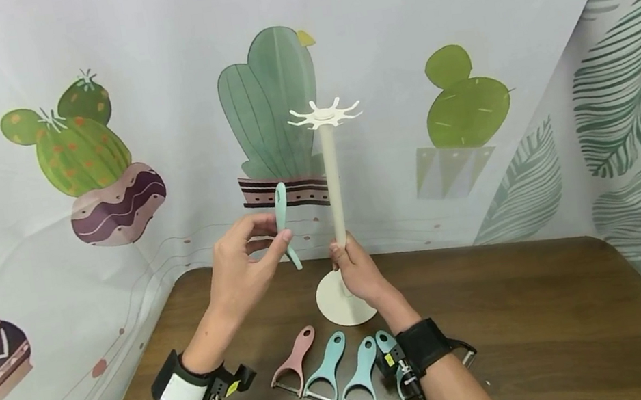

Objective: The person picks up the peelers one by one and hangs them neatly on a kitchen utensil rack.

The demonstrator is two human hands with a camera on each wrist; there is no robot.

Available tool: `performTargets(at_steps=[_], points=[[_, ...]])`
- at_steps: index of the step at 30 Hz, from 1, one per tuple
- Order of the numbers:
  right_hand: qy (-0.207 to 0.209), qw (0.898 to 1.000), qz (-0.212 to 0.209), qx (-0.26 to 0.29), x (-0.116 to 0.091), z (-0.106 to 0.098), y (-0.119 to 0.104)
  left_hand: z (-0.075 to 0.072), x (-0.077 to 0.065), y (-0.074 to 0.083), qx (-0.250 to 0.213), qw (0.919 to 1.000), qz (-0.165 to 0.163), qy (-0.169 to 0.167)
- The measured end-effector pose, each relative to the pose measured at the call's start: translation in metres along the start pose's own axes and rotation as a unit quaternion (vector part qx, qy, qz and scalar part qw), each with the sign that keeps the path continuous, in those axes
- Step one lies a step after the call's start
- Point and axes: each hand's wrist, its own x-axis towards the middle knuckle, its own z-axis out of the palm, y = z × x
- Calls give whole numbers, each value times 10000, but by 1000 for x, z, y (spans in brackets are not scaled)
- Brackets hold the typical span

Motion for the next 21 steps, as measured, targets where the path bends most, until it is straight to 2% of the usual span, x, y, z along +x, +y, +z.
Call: performTargets(at_steps=[11, 21], points=[[54, 9999, -88, -128, 2, -1, -1, 0, 16, 1, -141, 9998, 82, 100], [71, 9999, -70, -94, 0, -1, 1, 7, 30, 6, -140, 9992, 269, 273]])
